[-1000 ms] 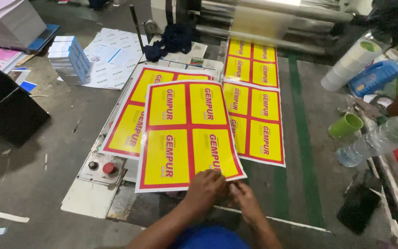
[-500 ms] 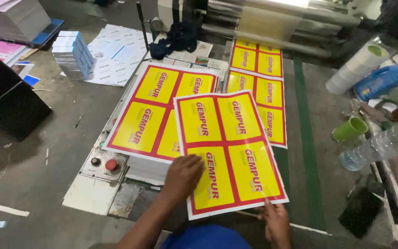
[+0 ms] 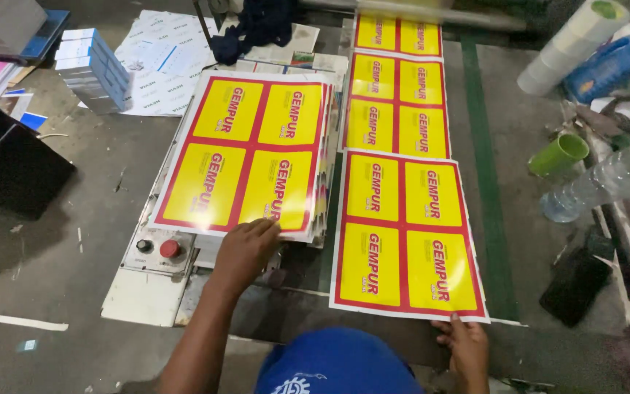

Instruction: The person repeatedly picks up printed sheets from a pile on a table and places them onto a growing stack. The sheets feature a yellow and red design with the text 'GEMPUR'. The person uses both hands to handle the papers, aligning them as they stack them.

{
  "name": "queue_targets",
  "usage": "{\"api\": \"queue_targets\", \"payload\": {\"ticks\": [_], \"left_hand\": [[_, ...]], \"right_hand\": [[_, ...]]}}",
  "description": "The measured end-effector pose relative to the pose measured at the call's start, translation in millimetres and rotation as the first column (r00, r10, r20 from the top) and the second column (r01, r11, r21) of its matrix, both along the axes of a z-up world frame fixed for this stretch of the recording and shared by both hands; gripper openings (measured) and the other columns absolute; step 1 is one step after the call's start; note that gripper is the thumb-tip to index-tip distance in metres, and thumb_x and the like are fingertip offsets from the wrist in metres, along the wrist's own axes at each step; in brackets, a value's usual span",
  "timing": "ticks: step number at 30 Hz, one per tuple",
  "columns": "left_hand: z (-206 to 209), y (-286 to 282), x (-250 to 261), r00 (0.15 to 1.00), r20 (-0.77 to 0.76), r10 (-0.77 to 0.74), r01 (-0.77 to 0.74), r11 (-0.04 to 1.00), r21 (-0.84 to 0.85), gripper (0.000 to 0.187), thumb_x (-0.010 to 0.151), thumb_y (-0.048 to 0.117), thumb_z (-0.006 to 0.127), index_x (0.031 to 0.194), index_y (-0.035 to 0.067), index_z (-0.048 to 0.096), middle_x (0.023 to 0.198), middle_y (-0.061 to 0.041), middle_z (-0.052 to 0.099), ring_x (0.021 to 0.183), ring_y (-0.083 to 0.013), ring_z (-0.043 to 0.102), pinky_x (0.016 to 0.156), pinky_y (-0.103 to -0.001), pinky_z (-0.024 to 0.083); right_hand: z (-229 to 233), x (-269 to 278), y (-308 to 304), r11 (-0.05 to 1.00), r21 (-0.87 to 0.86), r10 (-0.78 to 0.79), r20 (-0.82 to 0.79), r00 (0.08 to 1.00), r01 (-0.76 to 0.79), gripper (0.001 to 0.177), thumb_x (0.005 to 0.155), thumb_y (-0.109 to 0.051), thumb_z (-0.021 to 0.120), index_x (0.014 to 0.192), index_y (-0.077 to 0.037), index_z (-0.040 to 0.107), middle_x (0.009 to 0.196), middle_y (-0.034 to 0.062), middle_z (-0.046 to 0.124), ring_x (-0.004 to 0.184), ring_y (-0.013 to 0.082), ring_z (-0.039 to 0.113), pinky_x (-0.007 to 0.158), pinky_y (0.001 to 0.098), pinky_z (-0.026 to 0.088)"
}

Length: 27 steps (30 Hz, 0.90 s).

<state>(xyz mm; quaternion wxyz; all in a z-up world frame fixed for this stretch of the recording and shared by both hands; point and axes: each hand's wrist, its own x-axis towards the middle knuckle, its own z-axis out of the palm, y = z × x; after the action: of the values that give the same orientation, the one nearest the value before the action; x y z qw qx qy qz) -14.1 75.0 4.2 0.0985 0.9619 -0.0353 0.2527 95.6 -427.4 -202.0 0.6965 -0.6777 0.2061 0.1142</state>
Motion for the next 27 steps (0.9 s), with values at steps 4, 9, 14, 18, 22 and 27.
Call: {"api": "queue_targets", "payload": {"ticks": [4, 9, 14, 18, 22, 27], "left_hand": [[20, -5, -3, 0.997, 0.069, 0.039, -0.034, 0.997, -0.075, 0.021, 0.086, 0.018, 0.074, 0.103, 0.007, 0.071, 0.106, -0.012, 0.075, 0.099, -0.0308, 0.072, 0.082, -0.043, 0.057], [25, -10, -2, 0.966, 0.213, 0.149, -0.119, 0.982, -0.15, 0.011, 0.09, 0.013, 0.074, 0.099, 0.007, 0.072, 0.098, -0.011, 0.076, 0.09, -0.0304, 0.074, 0.075, -0.042, 0.059], [25, -14, 0, 0.96, 0.222, 0.169, -0.133, 0.976, -0.172, 0.011, 0.09, 0.012, 0.075, 0.098, 0.006, 0.073, 0.097, -0.012, 0.076, 0.089, -0.0308, 0.074, 0.074, -0.043, 0.058], [21, -14, 0, 0.952, 0.224, 0.207, -0.162, 0.966, -0.201, 0.014, 0.09, 0.011, 0.074, 0.103, 0.005, 0.073, 0.1, -0.013, 0.076, 0.091, -0.0313, 0.074, 0.076, -0.043, 0.058], [31, -19, -6, 0.94, 0.244, 0.239, -0.186, 0.957, -0.222, 0.015, 0.093, 0.009, 0.072, 0.108, 0.004, 0.072, 0.103, -0.014, 0.076, 0.093, -0.0318, 0.074, 0.078, -0.042, 0.059], [28, -43, -7, 0.979, 0.201, 0.045, 0.001, 0.975, -0.222, 0.018, 0.087, 0.011, 0.074, 0.104, 0.005, 0.073, 0.1, -0.013, 0.076, 0.091, -0.0313, 0.074, 0.075, -0.042, 0.059]], "right_hand": [[-8, -5, 7, 0.993, 0.097, 0.063, 0.067, 0.996, -0.069, 0.028, 0.102, -0.018, 0.06, 0.126, -0.003, 0.061, 0.109, 0.0113, 0.073, 0.083, 0.0252, 0.074, 0.055, 0.0322, 0.051], [-7, 9, 29, 0.987, 0.11, 0.11, 0.064, 0.992, -0.117, 0.028, 0.101, -0.016, 0.061, 0.126, -0.002, 0.06, 0.109, 0.0127, 0.073, 0.083, 0.0267, 0.074, 0.055, 0.0326, 0.05], [20, 40, 59, 0.984, 0.108, 0.131, 0.078, 0.988, -0.139, 0.029, 0.102, -0.019, 0.059, 0.127, -0.004, 0.059, 0.109, 0.0124, 0.072, 0.083, 0.0261, 0.074, 0.055, 0.0324, 0.05], [26, 65, 71, 0.979, 0.117, 0.158, 0.081, 0.984, -0.167, 0.032, 0.106, -0.021, 0.058, 0.126, 0.004, 0.058, 0.111, 0.0172, 0.072, 0.088, 0.0257, 0.074, 0.059, 0.033, 0.053], [34, 62, 71, 0.979, 0.13, 0.158, 0.001, 0.987, -0.157, 0.037, 0.106, -0.024, 0.055, 0.132, 0.002, 0.057, 0.116, 0.0189, 0.074, 0.09, 0.0253, 0.074, 0.061, 0.0338, 0.055], [40, 32, 87, 0.938, 0.168, 0.318, -0.076, 0.945, -0.303, 0.045, 0.102, -0.021, 0.053, 0.144, -0.007, 0.054, 0.115, 0.0192, 0.075, 0.087, 0.0246, 0.074, 0.061, 0.0335, 0.055]]}}
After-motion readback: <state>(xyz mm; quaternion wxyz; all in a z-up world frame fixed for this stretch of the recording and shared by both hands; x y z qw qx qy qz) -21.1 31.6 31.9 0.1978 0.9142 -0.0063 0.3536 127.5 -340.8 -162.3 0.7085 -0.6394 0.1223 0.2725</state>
